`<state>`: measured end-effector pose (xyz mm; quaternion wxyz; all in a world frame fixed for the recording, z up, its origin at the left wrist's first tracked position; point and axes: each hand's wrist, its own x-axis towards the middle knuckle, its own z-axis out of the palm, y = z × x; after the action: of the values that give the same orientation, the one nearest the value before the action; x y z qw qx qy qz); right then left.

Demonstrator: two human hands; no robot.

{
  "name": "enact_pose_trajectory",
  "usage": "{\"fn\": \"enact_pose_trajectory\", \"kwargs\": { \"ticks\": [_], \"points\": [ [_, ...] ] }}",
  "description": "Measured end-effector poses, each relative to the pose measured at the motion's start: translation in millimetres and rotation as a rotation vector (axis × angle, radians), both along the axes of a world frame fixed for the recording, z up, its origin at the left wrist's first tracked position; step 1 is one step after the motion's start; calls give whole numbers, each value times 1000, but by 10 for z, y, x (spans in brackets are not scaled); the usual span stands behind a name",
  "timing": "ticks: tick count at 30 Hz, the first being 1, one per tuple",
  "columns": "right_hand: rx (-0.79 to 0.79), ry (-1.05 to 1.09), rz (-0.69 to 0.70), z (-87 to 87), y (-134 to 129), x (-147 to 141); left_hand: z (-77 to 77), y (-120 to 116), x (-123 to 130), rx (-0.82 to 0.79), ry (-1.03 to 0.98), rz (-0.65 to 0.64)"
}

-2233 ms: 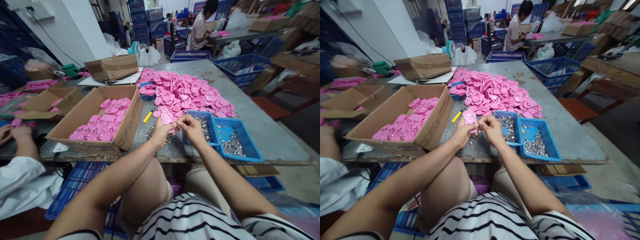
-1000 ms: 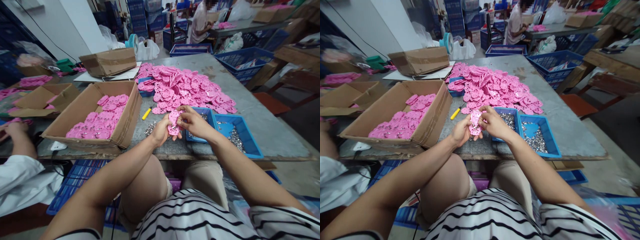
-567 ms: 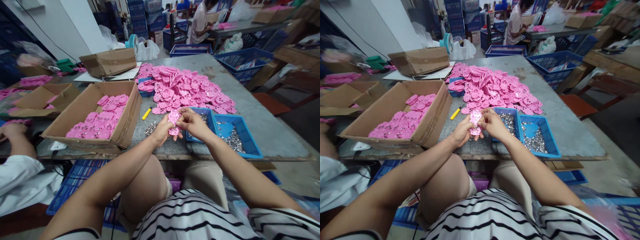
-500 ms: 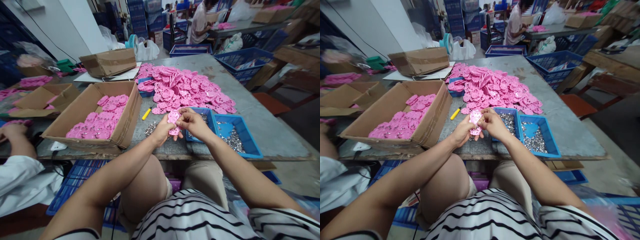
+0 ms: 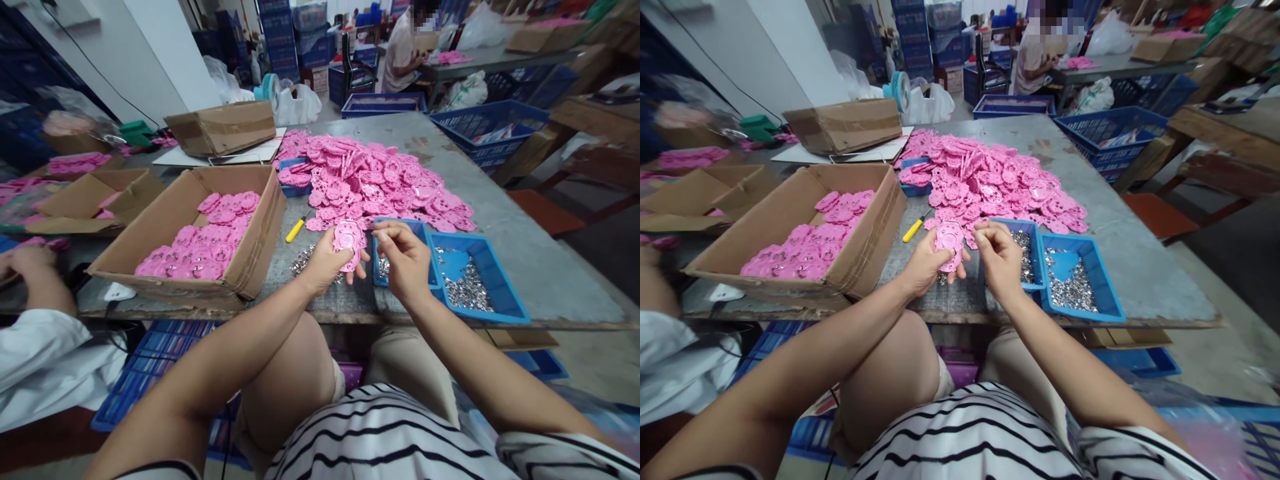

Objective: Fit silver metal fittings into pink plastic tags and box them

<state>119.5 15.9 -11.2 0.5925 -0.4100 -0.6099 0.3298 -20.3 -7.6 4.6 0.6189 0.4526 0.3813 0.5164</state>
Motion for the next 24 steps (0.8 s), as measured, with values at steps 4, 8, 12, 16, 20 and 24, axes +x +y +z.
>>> {"fn": "enact_pose_trajectory", "kwargs": {
  "ticks": [4, 8, 12, 16, 20, 24],
  "points": [
    [33, -18, -41, -118, -230, 27, 60, -54, -37, 28, -82, 21],
    [22, -261, 139, -238, -373, 118, 240, -111, -91, 64, -174, 63],
    [-26, -473, 345, -412, -321, 220, 560, -30, -330, 72, -225, 123],
    [-45, -605, 401, -636, -258, 322, 809, 315, -987, 49, -151, 267],
    [15, -626, 413, -776, -241, 386, 779, 794, -1819, -123, 89, 673],
    [44, -632, 430, -849, -214, 452, 488, 1189, -2310, -322, 200, 828]
  ]
}}
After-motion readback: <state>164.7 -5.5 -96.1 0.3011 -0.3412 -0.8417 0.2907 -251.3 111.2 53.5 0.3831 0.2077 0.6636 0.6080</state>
